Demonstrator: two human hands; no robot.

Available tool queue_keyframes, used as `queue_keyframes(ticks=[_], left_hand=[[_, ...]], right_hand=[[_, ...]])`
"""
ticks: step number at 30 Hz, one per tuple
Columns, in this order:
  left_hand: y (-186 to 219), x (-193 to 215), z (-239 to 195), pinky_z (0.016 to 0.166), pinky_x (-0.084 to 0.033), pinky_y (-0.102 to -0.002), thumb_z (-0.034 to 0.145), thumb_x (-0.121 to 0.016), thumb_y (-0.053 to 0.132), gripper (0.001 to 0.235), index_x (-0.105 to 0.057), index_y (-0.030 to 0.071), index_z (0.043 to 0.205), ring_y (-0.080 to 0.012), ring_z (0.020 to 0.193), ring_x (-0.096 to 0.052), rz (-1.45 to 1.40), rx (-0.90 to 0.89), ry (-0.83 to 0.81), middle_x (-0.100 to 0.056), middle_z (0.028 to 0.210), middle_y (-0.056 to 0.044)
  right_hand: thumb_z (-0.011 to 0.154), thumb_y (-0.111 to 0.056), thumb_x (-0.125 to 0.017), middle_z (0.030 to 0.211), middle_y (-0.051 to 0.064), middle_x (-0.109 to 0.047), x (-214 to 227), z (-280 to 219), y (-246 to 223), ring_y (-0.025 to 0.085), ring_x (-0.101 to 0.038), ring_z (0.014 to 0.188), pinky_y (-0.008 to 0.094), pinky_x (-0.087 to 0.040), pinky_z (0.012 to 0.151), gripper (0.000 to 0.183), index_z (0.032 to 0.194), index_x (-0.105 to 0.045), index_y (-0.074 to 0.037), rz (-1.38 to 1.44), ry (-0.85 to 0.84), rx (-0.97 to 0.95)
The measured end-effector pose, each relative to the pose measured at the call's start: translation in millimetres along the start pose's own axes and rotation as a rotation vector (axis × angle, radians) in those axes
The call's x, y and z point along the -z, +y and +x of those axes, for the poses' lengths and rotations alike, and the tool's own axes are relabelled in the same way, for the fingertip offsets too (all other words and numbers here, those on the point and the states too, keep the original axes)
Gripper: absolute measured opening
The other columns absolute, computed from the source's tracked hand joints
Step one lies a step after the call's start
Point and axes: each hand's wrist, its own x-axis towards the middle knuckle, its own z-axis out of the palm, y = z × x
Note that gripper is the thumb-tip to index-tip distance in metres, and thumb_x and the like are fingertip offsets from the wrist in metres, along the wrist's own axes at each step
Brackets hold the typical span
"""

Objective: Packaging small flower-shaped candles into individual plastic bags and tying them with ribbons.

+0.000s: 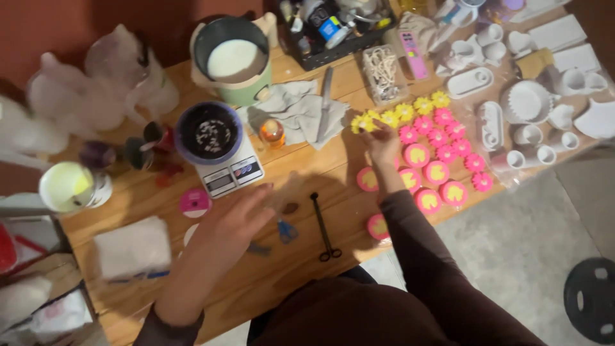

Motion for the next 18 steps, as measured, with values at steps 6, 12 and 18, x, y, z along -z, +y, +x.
queue_keyframes(ticks=[6, 12, 18], left_hand=[[-12.3, 23.7, -5.9, 0.093, -0.055, -0.041, 0.084, -0.065, 0.007, 0.019, -0.074, 0.012, 0.099, -0.0328, 0.119, -0.066, -0.200, -0.078, -0.096, -0.067, 0.135, -0.013], [-1.0, 74.4, -13.5, 0.078, -0.057, -0.036, 0.087, -0.072, 0.013, 0.010, -0.079, 0.008, 0.093, -0.0288, 0.096, -0.073, -0.429, -0.016, -0.286, -0.073, 0.126, -0.011], [-0.3, 112.3, -46.1, 0.078, -0.056, -0.039, 0.087, -0.076, 0.008, 0.012, -0.079, 0.007, 0.098, -0.0297, 0.090, -0.072, -0.415, -0.207, -0.351, -0.075, 0.096, -0.013]], right_hand=[[0.093, 0.010, -0.071, 0.101, 0.010, -0.073, -9.1, -90.7, -199.0, 0.017, -0.072, 0.091, 0.035, -0.063, 0.088, 0.034, 0.126, -0.068, 0.003, 0.403, -0.383, 0.020], [0.091, 0.007, -0.076, 0.115, 0.010, -0.074, -67.3, -204.1, -369.7, 0.017, -0.072, 0.105, 0.032, -0.060, 0.096, 0.031, 0.121, -0.069, 0.002, 0.129, -0.889, 0.338], [0.089, -0.002, -0.083, 0.111, 0.004, -0.076, -98.8, -255.1, -389.9, 0.014, -0.072, 0.105, 0.031, -0.056, 0.098, 0.025, 0.113, -0.074, -0.004, -0.169, -1.049, 0.621]])
